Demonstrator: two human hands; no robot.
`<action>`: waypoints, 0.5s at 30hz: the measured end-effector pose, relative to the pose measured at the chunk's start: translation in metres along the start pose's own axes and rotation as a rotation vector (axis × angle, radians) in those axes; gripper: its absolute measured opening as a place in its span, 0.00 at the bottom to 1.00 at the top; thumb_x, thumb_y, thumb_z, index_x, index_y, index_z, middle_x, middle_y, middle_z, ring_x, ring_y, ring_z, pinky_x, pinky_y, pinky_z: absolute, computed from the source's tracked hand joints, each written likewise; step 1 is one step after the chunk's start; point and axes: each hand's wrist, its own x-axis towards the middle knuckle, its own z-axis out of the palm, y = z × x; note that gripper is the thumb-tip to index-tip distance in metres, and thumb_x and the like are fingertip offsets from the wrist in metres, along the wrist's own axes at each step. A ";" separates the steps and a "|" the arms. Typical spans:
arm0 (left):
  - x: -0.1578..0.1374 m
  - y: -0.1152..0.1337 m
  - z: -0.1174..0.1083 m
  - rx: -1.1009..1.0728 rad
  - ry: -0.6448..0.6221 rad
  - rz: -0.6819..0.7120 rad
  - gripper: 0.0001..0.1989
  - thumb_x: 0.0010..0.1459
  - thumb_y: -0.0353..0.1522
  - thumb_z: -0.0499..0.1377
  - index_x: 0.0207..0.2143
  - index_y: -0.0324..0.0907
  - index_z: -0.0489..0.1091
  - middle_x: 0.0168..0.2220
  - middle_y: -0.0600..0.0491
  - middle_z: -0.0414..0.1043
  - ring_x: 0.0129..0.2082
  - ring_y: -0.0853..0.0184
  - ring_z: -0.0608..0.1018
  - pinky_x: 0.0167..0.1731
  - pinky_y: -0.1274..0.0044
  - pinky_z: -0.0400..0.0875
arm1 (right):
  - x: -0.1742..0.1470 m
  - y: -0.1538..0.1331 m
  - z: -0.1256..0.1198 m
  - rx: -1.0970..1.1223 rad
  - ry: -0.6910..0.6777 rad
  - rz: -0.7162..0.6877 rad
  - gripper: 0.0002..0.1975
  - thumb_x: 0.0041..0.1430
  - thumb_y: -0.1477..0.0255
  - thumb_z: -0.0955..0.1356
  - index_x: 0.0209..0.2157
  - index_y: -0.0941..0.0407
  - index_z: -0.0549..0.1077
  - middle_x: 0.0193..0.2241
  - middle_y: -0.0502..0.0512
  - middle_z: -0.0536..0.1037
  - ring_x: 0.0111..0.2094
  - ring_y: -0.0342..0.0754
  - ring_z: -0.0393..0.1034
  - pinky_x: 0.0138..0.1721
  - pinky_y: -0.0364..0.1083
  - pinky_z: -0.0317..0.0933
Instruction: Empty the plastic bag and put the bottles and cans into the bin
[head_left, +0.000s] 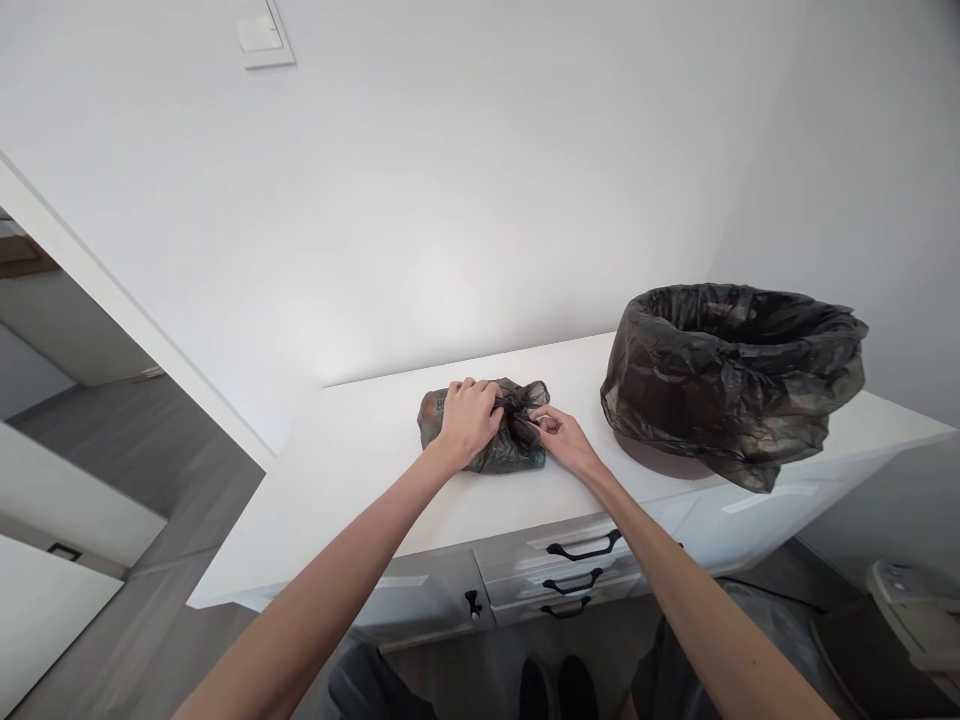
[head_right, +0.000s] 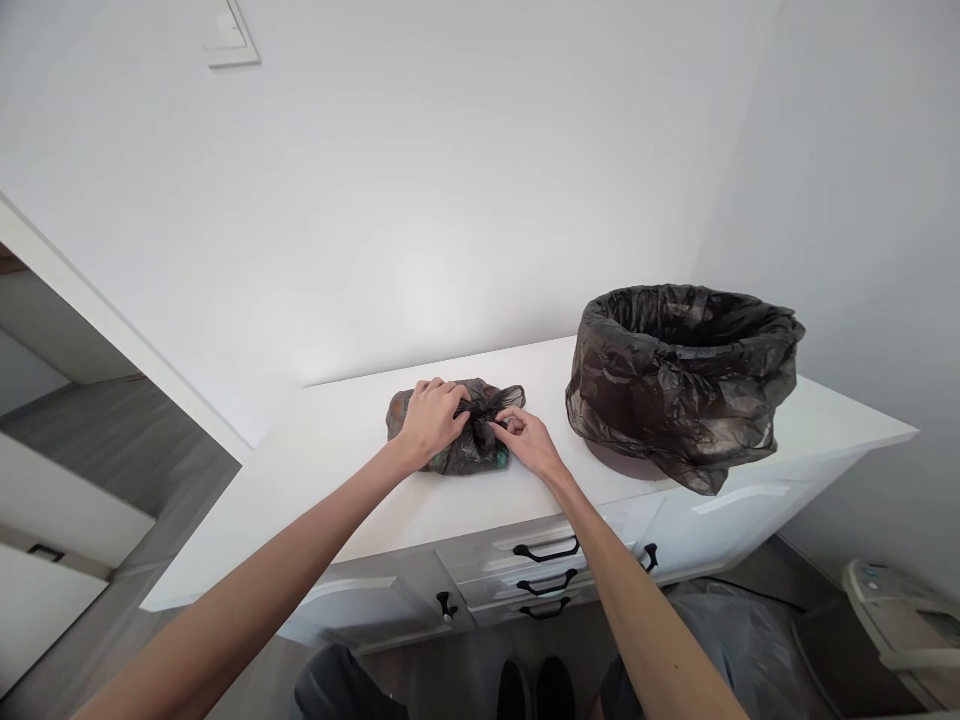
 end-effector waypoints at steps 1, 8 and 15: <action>-0.001 -0.003 0.002 -0.063 0.043 -0.060 0.08 0.61 0.29 0.58 0.42 0.45 0.73 0.43 0.46 0.79 0.48 0.52 0.76 0.53 0.59 0.64 | -0.001 -0.002 0.001 0.019 -0.001 -0.001 0.22 0.52 0.49 0.73 0.34 0.53 0.71 0.18 0.41 0.58 0.23 0.43 0.51 0.27 0.43 0.50; -0.014 -0.039 0.000 -0.581 0.309 -0.575 0.05 0.62 0.35 0.57 0.37 0.45 0.71 0.40 0.50 0.80 0.40 0.60 0.79 0.40 0.70 0.69 | -0.040 -0.027 0.004 0.118 0.062 0.079 0.20 0.55 0.50 0.72 0.35 0.50 0.66 0.18 0.39 0.55 0.18 0.40 0.47 0.21 0.42 0.43; -0.044 -0.062 -0.034 -0.692 0.435 -0.779 0.08 0.60 0.38 0.58 0.38 0.43 0.69 0.41 0.49 0.77 0.38 0.62 0.78 0.40 0.71 0.70 | -0.083 -0.042 0.007 -0.059 -0.067 0.084 0.20 0.58 0.50 0.70 0.35 0.51 0.66 0.21 0.42 0.63 0.21 0.43 0.58 0.24 0.43 0.51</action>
